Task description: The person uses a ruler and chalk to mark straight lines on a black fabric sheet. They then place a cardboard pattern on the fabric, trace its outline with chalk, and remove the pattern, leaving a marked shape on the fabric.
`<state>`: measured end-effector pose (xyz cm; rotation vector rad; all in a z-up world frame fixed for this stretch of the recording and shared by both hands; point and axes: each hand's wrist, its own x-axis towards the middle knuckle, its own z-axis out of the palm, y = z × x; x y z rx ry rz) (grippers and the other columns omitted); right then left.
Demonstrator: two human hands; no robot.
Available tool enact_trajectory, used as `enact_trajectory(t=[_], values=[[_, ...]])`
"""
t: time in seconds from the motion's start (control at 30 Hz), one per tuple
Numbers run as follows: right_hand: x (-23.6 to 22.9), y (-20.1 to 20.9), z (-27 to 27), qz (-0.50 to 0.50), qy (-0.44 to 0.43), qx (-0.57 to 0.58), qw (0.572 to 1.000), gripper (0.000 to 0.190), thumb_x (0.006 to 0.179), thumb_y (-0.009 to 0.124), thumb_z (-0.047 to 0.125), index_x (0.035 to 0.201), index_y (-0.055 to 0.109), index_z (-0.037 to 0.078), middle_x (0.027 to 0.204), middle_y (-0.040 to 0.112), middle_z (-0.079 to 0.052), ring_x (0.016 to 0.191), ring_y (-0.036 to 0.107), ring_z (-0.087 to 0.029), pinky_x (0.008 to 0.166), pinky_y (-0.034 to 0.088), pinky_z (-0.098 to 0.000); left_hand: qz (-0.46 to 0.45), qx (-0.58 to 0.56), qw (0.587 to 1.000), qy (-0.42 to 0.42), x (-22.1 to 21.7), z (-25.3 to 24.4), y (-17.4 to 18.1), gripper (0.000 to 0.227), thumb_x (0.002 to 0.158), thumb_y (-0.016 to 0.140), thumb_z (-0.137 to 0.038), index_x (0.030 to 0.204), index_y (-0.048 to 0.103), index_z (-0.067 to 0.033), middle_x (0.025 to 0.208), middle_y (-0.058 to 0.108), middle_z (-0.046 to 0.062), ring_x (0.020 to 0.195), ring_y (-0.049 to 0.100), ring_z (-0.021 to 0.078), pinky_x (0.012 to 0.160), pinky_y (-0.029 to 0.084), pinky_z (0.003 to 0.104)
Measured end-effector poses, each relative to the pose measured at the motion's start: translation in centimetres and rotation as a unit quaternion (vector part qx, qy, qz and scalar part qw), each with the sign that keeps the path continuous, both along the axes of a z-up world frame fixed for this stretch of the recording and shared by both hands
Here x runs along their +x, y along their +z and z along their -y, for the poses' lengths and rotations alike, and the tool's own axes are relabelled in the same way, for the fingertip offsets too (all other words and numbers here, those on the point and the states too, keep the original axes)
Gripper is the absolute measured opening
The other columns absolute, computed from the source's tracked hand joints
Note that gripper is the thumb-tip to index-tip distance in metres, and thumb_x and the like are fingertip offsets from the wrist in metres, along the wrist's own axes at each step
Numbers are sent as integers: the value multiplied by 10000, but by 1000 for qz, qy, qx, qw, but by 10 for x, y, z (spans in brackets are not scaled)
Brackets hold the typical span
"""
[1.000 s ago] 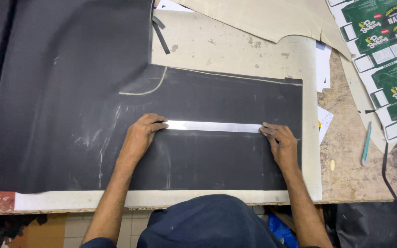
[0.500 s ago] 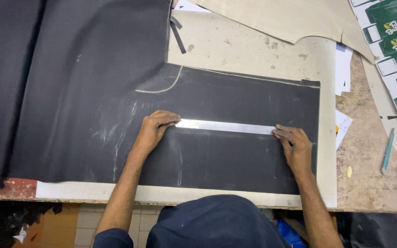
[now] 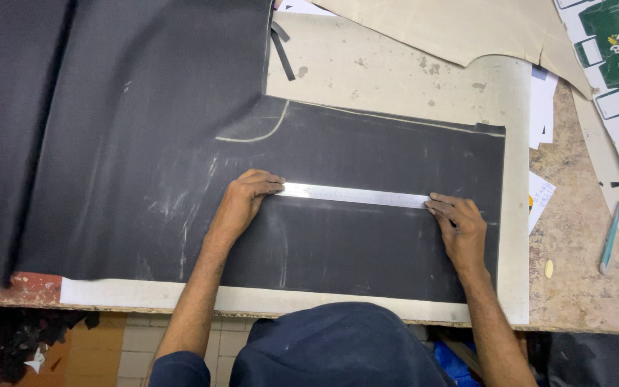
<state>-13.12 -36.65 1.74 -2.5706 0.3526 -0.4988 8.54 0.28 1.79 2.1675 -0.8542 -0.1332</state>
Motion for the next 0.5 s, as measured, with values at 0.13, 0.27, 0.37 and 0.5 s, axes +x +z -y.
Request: enact_trajectory(t=[0.13,0.27,0.37,0.5], values=[[1,-4,0,9,6,-8,1000,139,925,752,45,1048,785,102,1154,765,-38,1026,691,-174,853,589,-307,-2,4,1000,5,0,-1,-1,202,893,665,26,984,803,-90,1082,790,38,1098,717,206,953,593,337],[0,-5,2,5,0,-2,1000,137,920,753,48,1041,786,102,1147,766,-38,1024,691,-175,856,591,-310,-5,1,1000,2,1,0,-2,199,892,667,18,982,805,-92,1074,792,37,1099,717,203,955,592,338],[2,-5,1,8,3,-5,1000,131,921,752,47,1036,785,101,1151,765,-36,1037,694,-177,868,589,-317,-6,-4,1000,-2,2,-1,-2,190,904,668,13,985,803,-92,1078,793,34,1106,716,201,956,593,333],[3,0,-2,8,-4,7,1000,138,914,754,35,1028,788,103,1152,769,-31,1034,696,-183,875,590,-325,-34,-10,999,0,0,-1,1,174,876,705,-19,993,806,-100,1077,788,33,1096,710,198,949,595,332]])
